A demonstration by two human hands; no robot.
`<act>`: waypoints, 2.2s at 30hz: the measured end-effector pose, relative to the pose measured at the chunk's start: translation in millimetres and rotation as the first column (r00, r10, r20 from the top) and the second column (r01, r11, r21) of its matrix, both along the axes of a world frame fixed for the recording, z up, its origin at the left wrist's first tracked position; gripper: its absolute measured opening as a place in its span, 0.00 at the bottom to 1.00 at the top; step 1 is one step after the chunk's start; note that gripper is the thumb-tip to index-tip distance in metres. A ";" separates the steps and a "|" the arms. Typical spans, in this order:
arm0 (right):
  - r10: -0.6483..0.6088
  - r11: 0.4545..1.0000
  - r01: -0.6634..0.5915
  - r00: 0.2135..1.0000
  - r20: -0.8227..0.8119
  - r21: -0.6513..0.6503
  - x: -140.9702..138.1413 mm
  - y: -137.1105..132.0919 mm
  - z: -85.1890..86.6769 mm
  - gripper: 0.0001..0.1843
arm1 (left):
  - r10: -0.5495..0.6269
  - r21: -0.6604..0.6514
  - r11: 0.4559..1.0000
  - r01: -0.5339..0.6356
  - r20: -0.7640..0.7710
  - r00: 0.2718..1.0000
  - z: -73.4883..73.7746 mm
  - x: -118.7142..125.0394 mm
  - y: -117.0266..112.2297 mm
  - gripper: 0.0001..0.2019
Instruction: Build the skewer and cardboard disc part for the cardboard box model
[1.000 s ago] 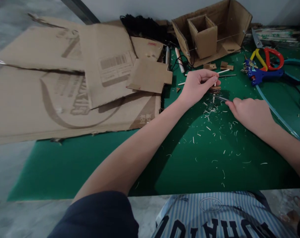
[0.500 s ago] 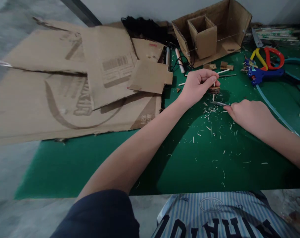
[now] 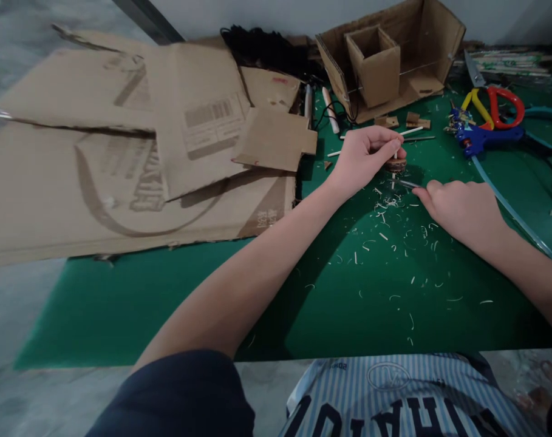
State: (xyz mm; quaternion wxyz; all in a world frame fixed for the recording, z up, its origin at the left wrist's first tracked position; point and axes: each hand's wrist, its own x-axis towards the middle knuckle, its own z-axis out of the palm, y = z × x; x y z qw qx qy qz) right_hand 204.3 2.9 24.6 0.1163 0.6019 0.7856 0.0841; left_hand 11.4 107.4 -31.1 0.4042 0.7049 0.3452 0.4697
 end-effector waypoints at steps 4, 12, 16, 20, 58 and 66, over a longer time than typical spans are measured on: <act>-0.014 1.000 0.014 1.000 -0.012 -0.004 -1.0 1.4 -1.5 0.36 | -0.006 0.004 1.000 0.006 0.003 1.000 0.3 0.1 0.4 0.12; -0.044 0.995 0.040 0.998 -0.033 -0.094 -7.4 3.2 7.2 0.34 | -0.002 -0.040 0.999 0.003 0.020 1.000 1.0 1.2 0.3 0.10; -0.061 0.980 0.057 0.998 -0.012 -0.191 -10.9 1.1 12.4 0.33 | -0.009 -0.024 1.000 0.009 0.006 1.000 0.3 -0.2 -0.1 0.11; -0.056 0.974 0.053 0.998 -0.008 -0.218 -11.7 -3.7 11.9 0.32 | -0.037 -0.021 0.999 0.037 0.026 0.999 -0.3 -1.2 0.0 0.13; -0.033 0.990 0.034 0.999 0.013 -0.134 -5.7 -12.0 13.3 0.33 | 0.007 -0.055 0.998 -0.007 0.010 1.000 4.5 1.8 -3.5 0.13; -0.009 1.000 0.010 1.000 -0.014 0.025 0.4 -5.9 12.9 0.37 | -0.007 -0.076 0.997 0.009 0.031 1.000 4.9 2.4 -2.8 0.10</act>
